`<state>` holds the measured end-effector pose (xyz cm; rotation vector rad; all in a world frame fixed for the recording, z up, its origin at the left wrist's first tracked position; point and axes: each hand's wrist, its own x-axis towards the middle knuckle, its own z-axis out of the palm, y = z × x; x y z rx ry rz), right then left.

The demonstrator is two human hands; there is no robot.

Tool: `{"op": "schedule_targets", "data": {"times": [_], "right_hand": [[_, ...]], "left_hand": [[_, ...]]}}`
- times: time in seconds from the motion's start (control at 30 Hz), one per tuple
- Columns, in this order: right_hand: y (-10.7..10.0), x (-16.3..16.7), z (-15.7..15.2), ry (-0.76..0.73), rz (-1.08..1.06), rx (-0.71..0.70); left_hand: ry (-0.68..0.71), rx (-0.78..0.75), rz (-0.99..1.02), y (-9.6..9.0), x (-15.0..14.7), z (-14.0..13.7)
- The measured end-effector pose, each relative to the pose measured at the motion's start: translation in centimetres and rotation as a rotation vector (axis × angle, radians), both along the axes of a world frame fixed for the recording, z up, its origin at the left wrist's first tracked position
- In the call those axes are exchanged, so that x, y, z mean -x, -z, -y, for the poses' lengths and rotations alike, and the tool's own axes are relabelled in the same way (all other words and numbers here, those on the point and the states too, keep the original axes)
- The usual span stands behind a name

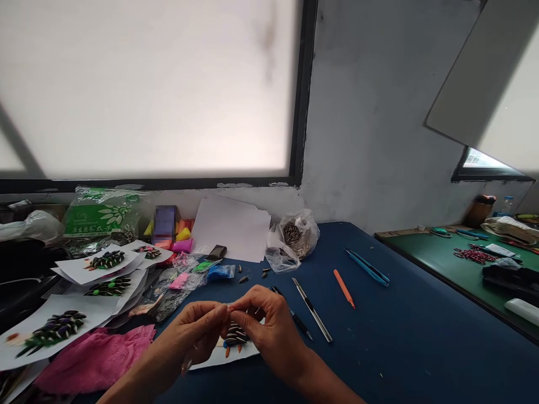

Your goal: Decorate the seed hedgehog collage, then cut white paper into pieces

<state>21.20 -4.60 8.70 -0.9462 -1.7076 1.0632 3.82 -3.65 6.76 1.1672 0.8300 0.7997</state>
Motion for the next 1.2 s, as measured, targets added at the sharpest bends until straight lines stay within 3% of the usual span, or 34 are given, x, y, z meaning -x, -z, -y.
{"op": "schedule_targets", "data": {"times": [0.1,0.4,0.57,0.77,1.07,1.2], "right_hand": [[0.13,-0.13,-0.11,-0.004,-0.014,0.002],[0.15,0.16,0.01,-0.054,-0.087,0.190],[0.07,0.06,0.04,-0.009,0.002,0.110],[0.46,-0.18,-0.18,0.068,0.032,-0.105],[0.90,-0.27,-0.26,-0.018,0.184,-0.263],[0.96,-0.32,-0.48,0.022,0.196,-0.299]], "left_hand": [[-0.023,0.028,0.033,-0.25,0.09,0.07],[-0.046,0.103,0.092,-0.11,0.16,-0.32],[-0.097,0.100,0.134,-0.20,0.32,-0.33],[-0.057,0.081,0.078,-0.17,0.26,-0.18],[-0.002,0.062,-0.013,0.20,0.33,-0.61],[0.030,0.060,-0.017,0.27,0.41,-0.56]]}}
